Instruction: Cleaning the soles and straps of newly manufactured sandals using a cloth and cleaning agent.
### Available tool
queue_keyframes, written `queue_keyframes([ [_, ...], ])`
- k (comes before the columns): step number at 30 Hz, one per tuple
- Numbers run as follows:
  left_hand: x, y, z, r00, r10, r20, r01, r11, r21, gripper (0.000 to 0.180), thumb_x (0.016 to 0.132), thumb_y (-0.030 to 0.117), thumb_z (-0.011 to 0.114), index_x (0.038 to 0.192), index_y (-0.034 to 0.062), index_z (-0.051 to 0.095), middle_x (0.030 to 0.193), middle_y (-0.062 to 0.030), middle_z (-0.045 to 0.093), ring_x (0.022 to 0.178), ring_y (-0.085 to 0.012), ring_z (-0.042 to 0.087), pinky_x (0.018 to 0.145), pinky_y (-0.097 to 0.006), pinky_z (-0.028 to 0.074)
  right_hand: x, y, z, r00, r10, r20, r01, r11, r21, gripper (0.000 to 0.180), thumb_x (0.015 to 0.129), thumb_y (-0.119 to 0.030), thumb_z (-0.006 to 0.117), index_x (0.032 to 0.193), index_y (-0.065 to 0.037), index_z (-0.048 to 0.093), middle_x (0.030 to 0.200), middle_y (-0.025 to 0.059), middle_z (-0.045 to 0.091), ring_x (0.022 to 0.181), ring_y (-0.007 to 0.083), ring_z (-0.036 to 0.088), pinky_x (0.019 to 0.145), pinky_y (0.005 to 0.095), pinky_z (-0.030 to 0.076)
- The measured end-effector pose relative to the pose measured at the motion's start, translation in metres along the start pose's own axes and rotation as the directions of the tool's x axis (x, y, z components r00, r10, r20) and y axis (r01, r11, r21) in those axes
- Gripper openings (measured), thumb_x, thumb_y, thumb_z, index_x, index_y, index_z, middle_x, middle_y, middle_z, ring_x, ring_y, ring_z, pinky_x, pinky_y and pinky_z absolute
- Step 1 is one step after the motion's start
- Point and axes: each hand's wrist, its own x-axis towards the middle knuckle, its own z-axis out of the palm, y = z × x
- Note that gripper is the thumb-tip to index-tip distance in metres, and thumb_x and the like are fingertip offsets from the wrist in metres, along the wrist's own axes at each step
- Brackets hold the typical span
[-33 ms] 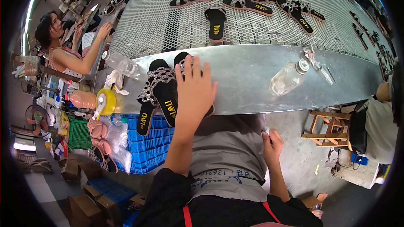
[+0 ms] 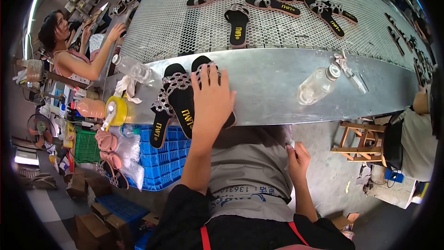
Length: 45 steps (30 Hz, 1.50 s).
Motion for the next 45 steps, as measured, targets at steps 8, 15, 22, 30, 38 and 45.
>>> queue_keyframes([
  [8,0.021,-0.008,0.023,0.982,-0.041,-0.184,-0.014,0.957,-0.291,0.031,0.091,-0.003,0.059,0.117,0.0099,0.071,0.117,-0.0064,0.074,0.12,-0.0339,0.066,0.096,-0.045,0.056,0.007,-0.01,0.011,0.996,-0.03,0.082,0.03,1.0,0.0,0.017,0.097,0.002,0.069,0.113,0.001,0.075,0.083,0.0068,0.061,0.07,0.0152,0.053,0.065,0.028,0.044],
  [15,0.003,0.029,0.0,0.97,0.228,-0.088,-0.241,0.827,-0.508,0.055,0.092,0.015,0.073,0.144,0.0083,0.058,0.15,-0.0143,0.054,0.139,-0.0389,0.049,0.116,-0.053,0.04,0.007,-0.023,0.004,0.999,0.004,0.049,-0.005,1.0,0.008,0.018,0.098,0.002,0.067,0.115,0.002,0.074,0.084,0.0067,0.062,0.071,0.0143,0.053,0.065,0.0271,0.043],
  [22,-0.054,0.024,-0.022,0.989,-0.113,-0.098,0.034,0.809,-0.587,0.058,0.097,0.016,0.069,0.15,-0.0008,0.05,0.149,-0.0242,0.053,0.135,-0.0424,0.051,0.114,-0.048,0.042,-0.003,-0.024,-0.003,0.992,0.121,0.023,-0.121,0.993,0.01,0.017,0.099,-0.001,0.068,0.115,0.002,0.074,0.085,0.0052,0.061,0.072,0.0122,0.052,0.065,0.0266,0.042],
  [30,-0.106,0.014,-0.022,0.987,-0.149,0.065,0.146,0.635,-0.759,0.091,0.088,0.027,0.084,0.157,-0.0065,0.035,0.157,-0.0239,0.047,0.145,-0.0421,0.046,0.119,-0.05,0.036,0.022,-0.045,0.011,0.991,0.016,0.131,-0.015,1.0,-0.004,0.013,0.096,0.005,0.068,0.108,0.003,0.072,0.085,0.0079,0.062,0.071,0.0166,0.054,0.064,0.026,0.043],
  [38,-0.112,0.033,0.014,0.993,-0.104,0.054,0.116,0.815,-0.568,0.121,0.075,0.051,0.091,0.16,-0.008,0.028,0.16,-0.024,0.045,0.15,-0.0395,0.042,0.124,-0.061,0.024,0.06,-0.073,0.054,0.967,-0.146,0.208,0.167,0.982,-0.088,0.017,0.091,0.006,0.068,0.107,0.002,0.07,0.091,0.0111,0.064,0.07,0.0272,0.062,0.062,0.0344,0.051],
  [45,-0.111,0.04,0.019,0.99,-0.132,0.043,0.135,0.845,-0.517,0.112,0.078,0.048,0.088,0.157,-0.0101,0.033,0.158,-0.0231,0.049,0.147,-0.0378,0.046,0.123,-0.06,0.024,0.117,-0.09,0.077,0.903,-0.288,0.32,0.405,0.822,-0.401,0.02,0.09,-0.008,0.068,0.109,-0.011,0.07,0.092,0.0063,0.062,0.076,0.0336,0.069,0.06,0.0427,0.055],
])
